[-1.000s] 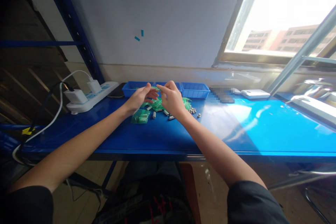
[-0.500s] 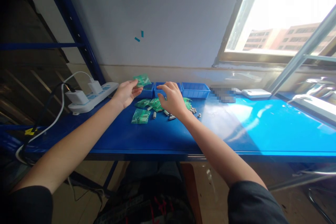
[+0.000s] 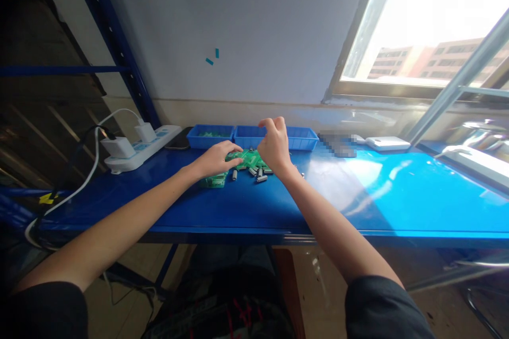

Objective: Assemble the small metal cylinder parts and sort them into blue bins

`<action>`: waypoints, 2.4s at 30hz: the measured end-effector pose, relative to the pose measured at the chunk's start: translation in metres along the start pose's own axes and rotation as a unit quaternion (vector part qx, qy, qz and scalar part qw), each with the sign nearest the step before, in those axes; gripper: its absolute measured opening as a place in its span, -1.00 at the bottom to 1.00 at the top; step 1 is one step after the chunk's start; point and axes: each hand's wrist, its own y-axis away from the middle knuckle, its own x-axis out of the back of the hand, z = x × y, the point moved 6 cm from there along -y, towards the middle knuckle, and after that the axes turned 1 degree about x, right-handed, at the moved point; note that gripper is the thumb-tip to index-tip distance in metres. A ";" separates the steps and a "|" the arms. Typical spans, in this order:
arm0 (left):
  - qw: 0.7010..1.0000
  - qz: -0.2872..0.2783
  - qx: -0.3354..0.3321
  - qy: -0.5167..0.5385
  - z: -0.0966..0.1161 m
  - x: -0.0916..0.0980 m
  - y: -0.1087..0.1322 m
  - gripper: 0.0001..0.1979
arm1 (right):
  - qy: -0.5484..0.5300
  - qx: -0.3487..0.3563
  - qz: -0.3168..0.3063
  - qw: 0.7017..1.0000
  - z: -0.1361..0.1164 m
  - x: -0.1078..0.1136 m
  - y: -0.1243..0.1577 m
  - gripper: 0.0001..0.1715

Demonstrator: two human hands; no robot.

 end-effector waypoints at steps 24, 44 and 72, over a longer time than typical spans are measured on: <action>0.993 0.059 0.062 -0.079 0.005 0.016 0.002 -0.82 | 0.001 0.002 -0.057 0.998 0.000 -0.005 -0.002 -0.57; 0.993 -0.064 -0.014 -0.095 0.027 -0.008 0.007 -0.64 | 0.076 -0.123 -0.497 0.856 0.063 -0.008 0.015 -0.43; 0.931 0.135 0.116 0.318 -0.003 0.014 -0.004 -0.78 | -0.295 -0.194 -0.270 0.896 0.006 -0.025 0.010 -0.54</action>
